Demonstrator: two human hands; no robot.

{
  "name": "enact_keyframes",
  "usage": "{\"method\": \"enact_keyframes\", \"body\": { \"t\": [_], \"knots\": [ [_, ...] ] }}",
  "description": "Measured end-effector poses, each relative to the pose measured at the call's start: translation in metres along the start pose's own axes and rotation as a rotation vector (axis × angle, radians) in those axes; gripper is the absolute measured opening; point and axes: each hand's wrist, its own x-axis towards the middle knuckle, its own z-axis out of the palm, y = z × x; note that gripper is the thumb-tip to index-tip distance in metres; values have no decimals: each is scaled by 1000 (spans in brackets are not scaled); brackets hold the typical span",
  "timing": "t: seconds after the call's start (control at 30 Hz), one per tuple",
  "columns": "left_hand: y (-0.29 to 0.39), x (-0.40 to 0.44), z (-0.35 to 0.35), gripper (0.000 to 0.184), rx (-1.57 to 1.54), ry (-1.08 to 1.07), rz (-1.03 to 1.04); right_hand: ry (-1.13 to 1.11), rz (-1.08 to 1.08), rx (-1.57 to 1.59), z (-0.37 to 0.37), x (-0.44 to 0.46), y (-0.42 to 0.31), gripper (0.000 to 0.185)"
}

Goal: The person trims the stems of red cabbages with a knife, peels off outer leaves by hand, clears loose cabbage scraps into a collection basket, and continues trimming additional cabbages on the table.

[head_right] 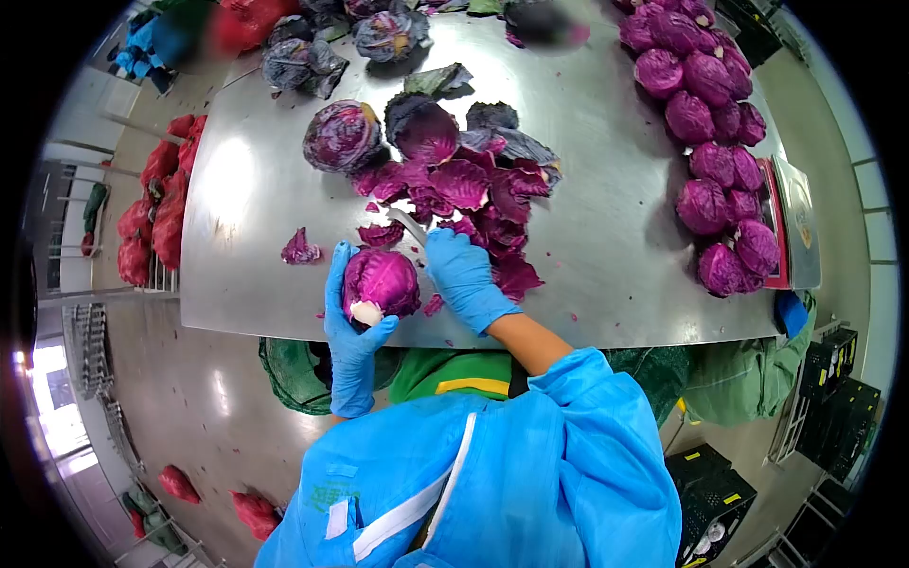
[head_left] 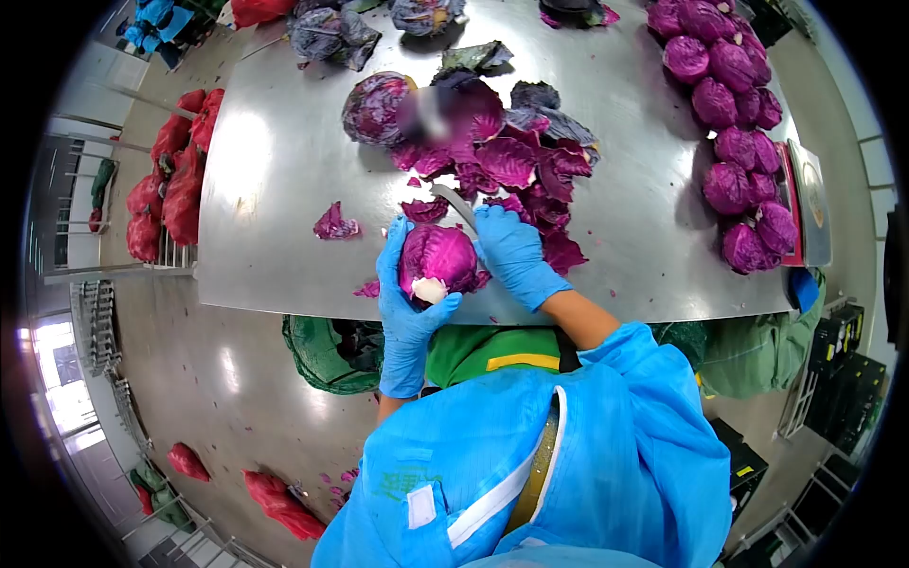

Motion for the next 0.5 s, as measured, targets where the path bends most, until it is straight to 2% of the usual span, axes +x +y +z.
{"method": "enact_keyframes", "body": {
  "t": [0.07,0.17,0.3,0.33,0.37,0.43,0.47,0.5],
  "knots": [
    [-2,-2,-10,105,127,9,55,13,22,-27,1,-1,4,33],
    [-3,-2,-11,104,82,36,34,-42,70,135,-15,-9,9,30],
    [-13,-13,-5,102,84,58,-168,86,244,763,-31,-30,32,33],
    [-13,-14,-1,101,81,47,-257,-12,355,1058,-30,-33,37,29],
    [-13,-15,3,100,79,30,-348,-34,356,1032,-30,-38,37,27],
    [-35,-21,13,97,240,8,-319,-73,364,975,-38,-52,31,23],
    [-39,-22,19,97,309,-15,-300,123,164,909,-41,-63,23,22],
    [-41,-21,25,96,379,-38,-280,177,80,671,-31,-72,19,23]
  ]
}}
